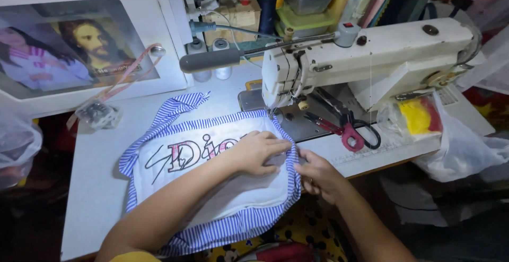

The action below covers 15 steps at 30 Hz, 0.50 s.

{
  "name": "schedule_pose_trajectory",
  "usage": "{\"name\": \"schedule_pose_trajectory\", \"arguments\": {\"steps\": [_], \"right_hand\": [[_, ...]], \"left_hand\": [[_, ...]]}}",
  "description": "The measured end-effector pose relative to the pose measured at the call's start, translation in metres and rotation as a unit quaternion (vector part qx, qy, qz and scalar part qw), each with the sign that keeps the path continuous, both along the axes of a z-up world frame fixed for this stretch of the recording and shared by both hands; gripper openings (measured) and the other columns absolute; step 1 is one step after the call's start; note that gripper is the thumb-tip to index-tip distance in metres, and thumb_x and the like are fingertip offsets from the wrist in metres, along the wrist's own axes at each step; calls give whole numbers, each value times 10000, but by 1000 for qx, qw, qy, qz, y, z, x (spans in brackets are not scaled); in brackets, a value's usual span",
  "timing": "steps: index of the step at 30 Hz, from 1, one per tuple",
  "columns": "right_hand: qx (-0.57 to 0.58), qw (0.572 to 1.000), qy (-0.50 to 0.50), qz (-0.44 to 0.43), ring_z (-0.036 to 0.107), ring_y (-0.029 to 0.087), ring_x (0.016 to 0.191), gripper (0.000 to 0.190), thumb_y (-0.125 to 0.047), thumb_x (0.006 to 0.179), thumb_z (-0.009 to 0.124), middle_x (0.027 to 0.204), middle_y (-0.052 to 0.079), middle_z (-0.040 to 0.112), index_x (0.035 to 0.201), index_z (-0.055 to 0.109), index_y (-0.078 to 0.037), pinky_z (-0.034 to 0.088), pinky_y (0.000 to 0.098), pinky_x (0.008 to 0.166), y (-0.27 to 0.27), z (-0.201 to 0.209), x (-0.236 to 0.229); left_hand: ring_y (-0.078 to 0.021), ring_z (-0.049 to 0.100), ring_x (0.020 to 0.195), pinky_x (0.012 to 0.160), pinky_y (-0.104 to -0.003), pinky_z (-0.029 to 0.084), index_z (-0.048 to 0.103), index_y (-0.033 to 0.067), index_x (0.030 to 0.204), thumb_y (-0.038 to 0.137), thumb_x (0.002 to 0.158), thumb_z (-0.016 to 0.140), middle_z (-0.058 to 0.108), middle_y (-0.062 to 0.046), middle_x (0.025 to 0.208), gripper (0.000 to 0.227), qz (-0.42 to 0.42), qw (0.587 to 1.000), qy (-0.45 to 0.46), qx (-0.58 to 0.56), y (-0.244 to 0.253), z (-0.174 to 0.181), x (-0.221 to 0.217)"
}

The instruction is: The person is manually folding and smoothing the striped edges of a quilted fabric piece with embroidery, likely preparing it for sewing or as a final step in production.

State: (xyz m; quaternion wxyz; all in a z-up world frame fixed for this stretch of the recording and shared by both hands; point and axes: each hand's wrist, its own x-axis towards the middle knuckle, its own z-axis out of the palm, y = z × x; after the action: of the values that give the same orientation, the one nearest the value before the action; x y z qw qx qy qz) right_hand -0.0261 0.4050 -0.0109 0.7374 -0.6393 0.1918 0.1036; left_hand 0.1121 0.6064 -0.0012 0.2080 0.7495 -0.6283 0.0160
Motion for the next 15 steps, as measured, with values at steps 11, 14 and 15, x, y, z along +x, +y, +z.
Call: {"name": "schedule_pose_trajectory", "arguments": {"steps": [11,14,15], "right_hand": [[-36,983,54,-172,630,259,766,455,-91,897,594,1062,179,739,1332,671,15,480,362,631,20,30,-13],[-177,964,112,-164,478,237,662,429,-239,1042,446,814,124,597,1322,741,-104,345,364,559,29,40,-17],[-179,963,115,-164,478,237,662,429,-239,1042,446,814,124,597,1322,741,-104,345,364,559,30,42,-15]], "left_hand": [[-324,606,1188,939,-470,471,720,158,1185,303,982,617,682,-81,1265,269,-69,991,-8,-119,17,-16,-13],[-421,225,1498,1169,-574,176,468,308,1518,399,1012,300,264,-267,1629,541,-36,988,64,139,22,14,-17],[-421,225,1498,1169,-574,176,468,308,1518,399,1012,300,264,-267,1629,541,-37,988,67,138,18,5,-18]]}}
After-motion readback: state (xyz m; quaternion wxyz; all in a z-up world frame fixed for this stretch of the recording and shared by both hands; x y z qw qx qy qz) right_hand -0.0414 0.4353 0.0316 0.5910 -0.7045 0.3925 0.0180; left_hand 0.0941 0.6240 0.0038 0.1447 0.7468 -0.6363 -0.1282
